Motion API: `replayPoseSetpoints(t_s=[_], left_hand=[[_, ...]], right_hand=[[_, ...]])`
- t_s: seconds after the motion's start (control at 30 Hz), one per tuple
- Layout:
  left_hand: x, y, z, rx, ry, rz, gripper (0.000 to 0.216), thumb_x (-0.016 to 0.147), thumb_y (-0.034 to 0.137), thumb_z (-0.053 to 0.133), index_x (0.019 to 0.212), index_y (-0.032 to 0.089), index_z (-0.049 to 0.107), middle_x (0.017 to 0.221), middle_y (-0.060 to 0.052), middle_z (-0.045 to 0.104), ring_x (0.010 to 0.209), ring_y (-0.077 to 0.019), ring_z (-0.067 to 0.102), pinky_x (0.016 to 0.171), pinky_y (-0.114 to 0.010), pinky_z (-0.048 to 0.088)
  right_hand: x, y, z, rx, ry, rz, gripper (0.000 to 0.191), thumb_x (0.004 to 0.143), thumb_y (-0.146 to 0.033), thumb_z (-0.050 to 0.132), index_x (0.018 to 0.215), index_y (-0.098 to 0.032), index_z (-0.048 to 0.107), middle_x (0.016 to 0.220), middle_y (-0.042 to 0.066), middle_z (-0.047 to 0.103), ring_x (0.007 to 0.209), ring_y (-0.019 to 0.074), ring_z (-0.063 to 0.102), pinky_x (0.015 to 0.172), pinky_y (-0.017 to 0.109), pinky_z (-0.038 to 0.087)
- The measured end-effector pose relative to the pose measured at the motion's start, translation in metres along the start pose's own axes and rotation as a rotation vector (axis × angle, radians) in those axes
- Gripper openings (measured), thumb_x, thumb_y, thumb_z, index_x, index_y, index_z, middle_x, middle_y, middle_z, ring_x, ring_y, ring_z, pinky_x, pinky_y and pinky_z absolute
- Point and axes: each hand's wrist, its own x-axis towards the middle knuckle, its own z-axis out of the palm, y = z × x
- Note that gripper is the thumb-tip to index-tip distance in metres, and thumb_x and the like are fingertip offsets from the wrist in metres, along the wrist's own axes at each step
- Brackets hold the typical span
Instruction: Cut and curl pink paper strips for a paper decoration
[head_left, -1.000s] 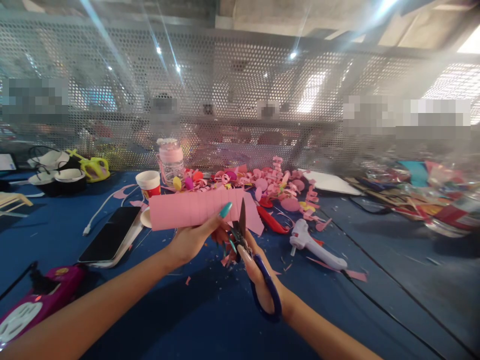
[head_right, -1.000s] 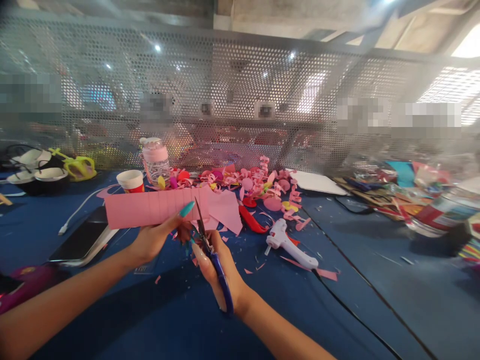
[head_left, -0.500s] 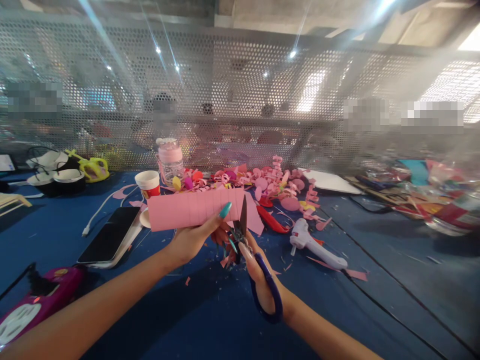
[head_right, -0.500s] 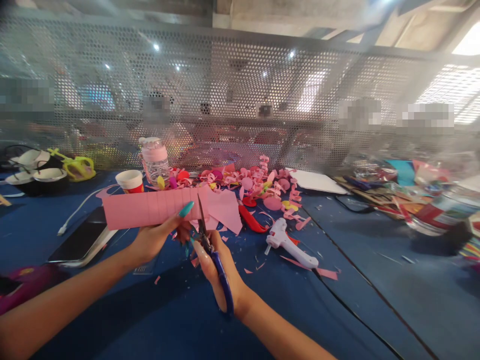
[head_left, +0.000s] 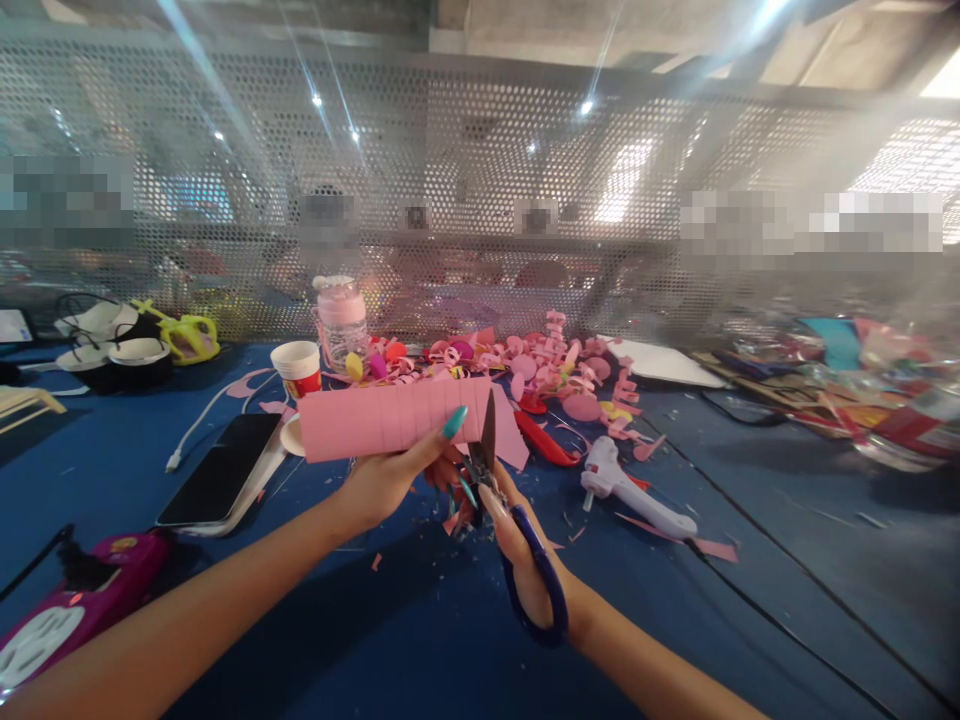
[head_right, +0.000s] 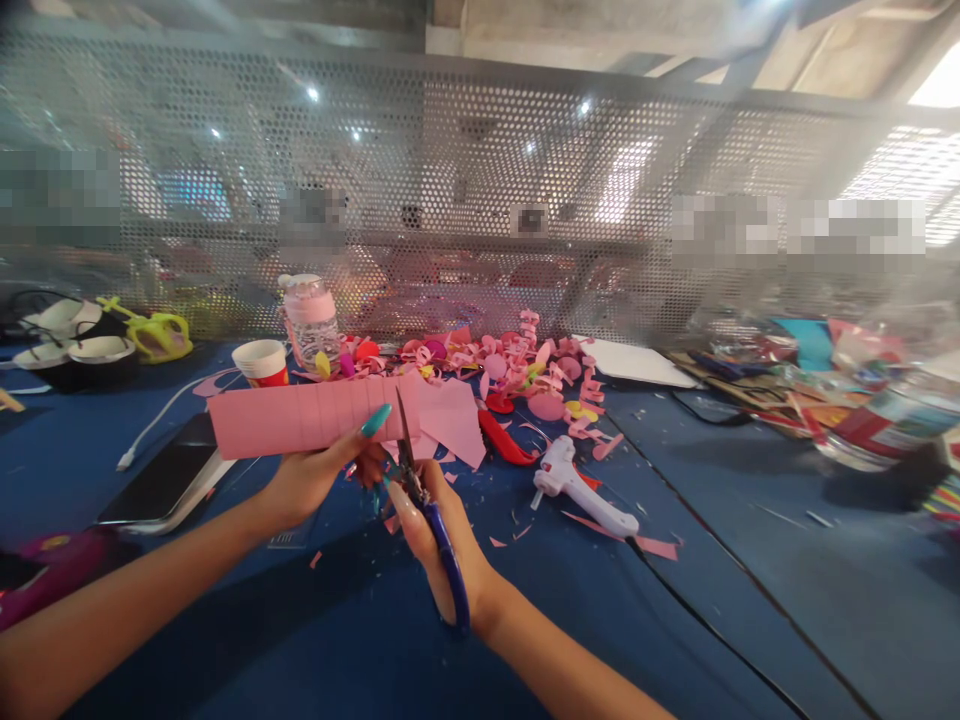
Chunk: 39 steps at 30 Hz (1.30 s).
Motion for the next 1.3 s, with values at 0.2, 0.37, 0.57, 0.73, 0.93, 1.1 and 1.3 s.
replayPoseSetpoints(t_s=[0.2, 0.37, 0.57, 0.73, 0.93, 1.1, 1.3], left_hand=[[0.001, -0.004, -0.001, -0.038, -0.003, -0.017, 0.033, 0.078, 0.045, 0.054, 0.064, 0.018, 0.066, 0.052, -0.001, 0.063, 0.047, -0.0106, 0.058, 0.051, -0.022, 0.049], [0.001, 0.002, 0.002, -0.049, -0.036, -0.01, 0.037, 0.077, 0.049, 0.053, 0.062, 0.017, 0.066, 0.051, -0.001, 0.064, 0.047, -0.0098, 0.058, 0.049, -0.02, 0.047], [0.0, 0.006, 0.004, -0.032, -0.075, -0.008, 0.044, 0.077, 0.054, 0.05, 0.063, 0.015, 0.065, 0.054, -0.003, 0.065, 0.049, -0.0122, 0.06, 0.052, -0.022, 0.049], [0.0, 0.005, 0.003, -0.022, -0.066, -0.038, 0.042, 0.077, 0.053, 0.052, 0.064, 0.016, 0.066, 0.054, -0.003, 0.066, 0.049, -0.0121, 0.06, 0.052, -0.022, 0.049], [-0.001, 0.008, 0.003, -0.045, -0.089, -0.025, 0.042, 0.076, 0.054, 0.052, 0.063, 0.016, 0.066, 0.053, -0.002, 0.065, 0.048, -0.0099, 0.059, 0.05, -0.019, 0.046], [-0.001, 0.004, 0.002, -0.057, -0.104, -0.028, 0.043, 0.079, 0.052, 0.049, 0.065, 0.015, 0.065, 0.054, -0.002, 0.065, 0.05, -0.0101, 0.06, 0.05, -0.019, 0.045], [-0.001, 0.001, 0.003, -0.068, -0.105, -0.035, 0.043, 0.078, 0.053, 0.049, 0.067, 0.015, 0.066, 0.055, -0.002, 0.066, 0.051, -0.0105, 0.06, 0.052, -0.02, 0.046]], right_hand=[[0.001, 0.001, 0.0, -0.011, 0.01, 0.019, 0.033, 0.086, -0.047, 0.039, 0.099, -0.022, 0.055, 0.083, 0.003, 0.057, 0.078, 0.0184, 0.053, 0.073, 0.03, 0.046], [0.003, 0.0, 0.001, 0.027, 0.012, 0.024, 0.027, 0.086, -0.044, 0.04, 0.097, -0.023, 0.054, 0.081, 0.001, 0.057, 0.076, 0.017, 0.053, 0.07, 0.029, 0.046], [0.002, -0.001, 0.001, 0.049, -0.001, 0.017, 0.031, 0.086, -0.045, 0.041, 0.098, -0.02, 0.054, 0.083, 0.002, 0.057, 0.075, 0.0169, 0.05, 0.066, 0.028, 0.044], [0.001, 0.001, 0.001, 0.051, 0.002, -0.012, 0.036, 0.085, -0.049, 0.041, 0.1, -0.02, 0.054, 0.089, 0.003, 0.058, 0.078, 0.0173, 0.051, 0.069, 0.029, 0.044], [0.001, 0.003, 0.0, 0.027, 0.009, -0.04, 0.034, 0.086, -0.048, 0.039, 0.102, -0.022, 0.055, 0.089, 0.003, 0.059, 0.083, 0.0183, 0.053, 0.072, 0.029, 0.046], [0.002, -0.002, 0.0, -0.004, 0.014, -0.034, 0.028, 0.087, -0.044, 0.039, 0.096, -0.022, 0.053, 0.084, 0.002, 0.056, 0.079, 0.0175, 0.051, 0.07, 0.029, 0.045], [0.004, -0.005, 0.001, -0.03, 0.02, -0.018, 0.034, 0.086, -0.05, 0.037, 0.091, -0.021, 0.052, 0.081, 0.003, 0.056, 0.073, 0.0176, 0.051, 0.066, 0.03, 0.045]])
